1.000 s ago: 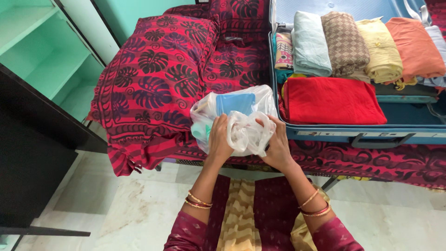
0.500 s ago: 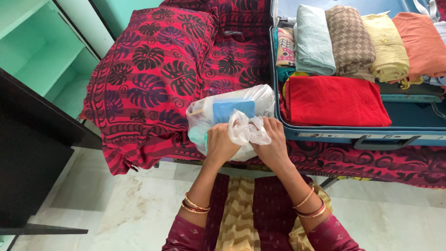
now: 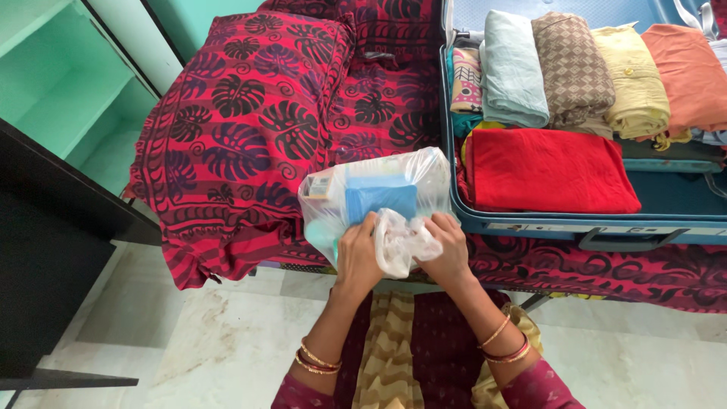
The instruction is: The person places a plastic bag containing toiletries into an open suitcase on a bed. They then adjust and press down several folded garments already inside the suitcase to compact them.
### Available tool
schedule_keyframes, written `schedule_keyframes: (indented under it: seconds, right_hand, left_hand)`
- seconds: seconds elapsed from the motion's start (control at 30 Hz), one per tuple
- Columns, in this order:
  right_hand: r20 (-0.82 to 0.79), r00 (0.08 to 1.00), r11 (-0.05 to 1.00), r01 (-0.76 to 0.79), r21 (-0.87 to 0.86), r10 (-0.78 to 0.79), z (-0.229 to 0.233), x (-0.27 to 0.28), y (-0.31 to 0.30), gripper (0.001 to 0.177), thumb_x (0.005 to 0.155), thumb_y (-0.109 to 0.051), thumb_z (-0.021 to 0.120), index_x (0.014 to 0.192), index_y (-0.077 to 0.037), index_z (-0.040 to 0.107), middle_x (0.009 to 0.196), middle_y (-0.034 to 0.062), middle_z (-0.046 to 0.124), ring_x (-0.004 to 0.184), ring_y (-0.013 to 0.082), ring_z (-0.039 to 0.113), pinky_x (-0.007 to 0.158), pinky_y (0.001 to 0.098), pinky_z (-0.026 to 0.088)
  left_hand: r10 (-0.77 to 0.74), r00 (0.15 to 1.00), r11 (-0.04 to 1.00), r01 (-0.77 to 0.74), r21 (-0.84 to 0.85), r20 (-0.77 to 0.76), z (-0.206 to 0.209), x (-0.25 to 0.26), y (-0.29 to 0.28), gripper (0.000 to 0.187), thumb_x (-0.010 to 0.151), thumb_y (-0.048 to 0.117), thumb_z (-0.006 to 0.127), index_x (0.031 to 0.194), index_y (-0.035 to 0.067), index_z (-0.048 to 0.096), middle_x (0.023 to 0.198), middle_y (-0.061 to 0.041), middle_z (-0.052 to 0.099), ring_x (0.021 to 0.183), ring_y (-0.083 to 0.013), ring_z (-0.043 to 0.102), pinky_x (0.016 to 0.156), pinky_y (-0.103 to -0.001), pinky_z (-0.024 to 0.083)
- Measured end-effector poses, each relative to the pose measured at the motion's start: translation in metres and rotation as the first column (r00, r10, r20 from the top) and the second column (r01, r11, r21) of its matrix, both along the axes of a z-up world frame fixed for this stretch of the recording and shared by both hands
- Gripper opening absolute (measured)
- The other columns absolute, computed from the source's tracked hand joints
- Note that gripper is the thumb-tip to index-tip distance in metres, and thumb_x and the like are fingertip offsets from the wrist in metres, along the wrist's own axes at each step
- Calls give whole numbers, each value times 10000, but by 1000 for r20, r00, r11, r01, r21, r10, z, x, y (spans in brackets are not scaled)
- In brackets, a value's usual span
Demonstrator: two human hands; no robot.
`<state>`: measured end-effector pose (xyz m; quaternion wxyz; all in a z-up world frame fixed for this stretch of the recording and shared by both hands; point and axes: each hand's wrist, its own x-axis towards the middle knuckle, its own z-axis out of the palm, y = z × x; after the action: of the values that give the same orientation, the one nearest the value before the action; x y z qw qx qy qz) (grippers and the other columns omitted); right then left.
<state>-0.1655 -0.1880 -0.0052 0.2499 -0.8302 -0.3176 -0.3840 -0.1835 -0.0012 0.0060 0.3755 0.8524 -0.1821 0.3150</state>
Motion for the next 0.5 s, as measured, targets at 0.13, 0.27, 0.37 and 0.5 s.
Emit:
schedule_keyframes:
  seconds: [0.13, 0.27, 0.37, 0.5]
  right_hand:
    - [-132, 990, 997, 49, -53, -55, 10, 22, 1, 251, 665, -156, 780, 872, -70, 666, 843, 104, 653, 830, 334, 635, 754, 451, 510]
    - [-202, 970, 989, 122, -87, -137, 27, 50, 12, 209, 816, -231, 811, 911, -85, 696, 801, 116, 677, 755, 330, 661, 679, 443, 514]
    - [-203, 956, 977, 211, -25, -212, 41, 67, 23, 391, 899, -395, 819, 1033, -44, 711, 893, 143, 674, 867, 358, 642, 782, 469, 515]
    - [-122, 965, 972, 230, -44, -234, 55, 77, 26, 526, 934, -439, 749, 1190, 17, 695, 1241, 210, 592, 1191, 389, 554, 969, 502, 452]
  left_hand:
    - [41, 991, 999, -38, 28, -126, 5, 29, 2, 349, 889, 235, 710, 1151, 14, 650, 750, -246, 673, 733, -459, 677, 673, -550, 533]
    - [12, 989, 995, 3, 99, -146, 13, 80, 12, 214, 918, 262, 697, 970, 54, 687, 812, -238, 701, 795, -461, 681, 673, -552, 543]
    - [-34, 980, 993, 56, 108, -195, 21, 122, 18, 221, 900, 265, 699, 984, 62, 717, 782, -233, 692, 802, -441, 694, 652, -532, 550]
    - [-79, 986, 986, 98, 134, -145, 27, 170, 22, 224, 898, 249, 723, 996, 47, 725, 825, -235, 706, 815, -439, 695, 663, -519, 543]
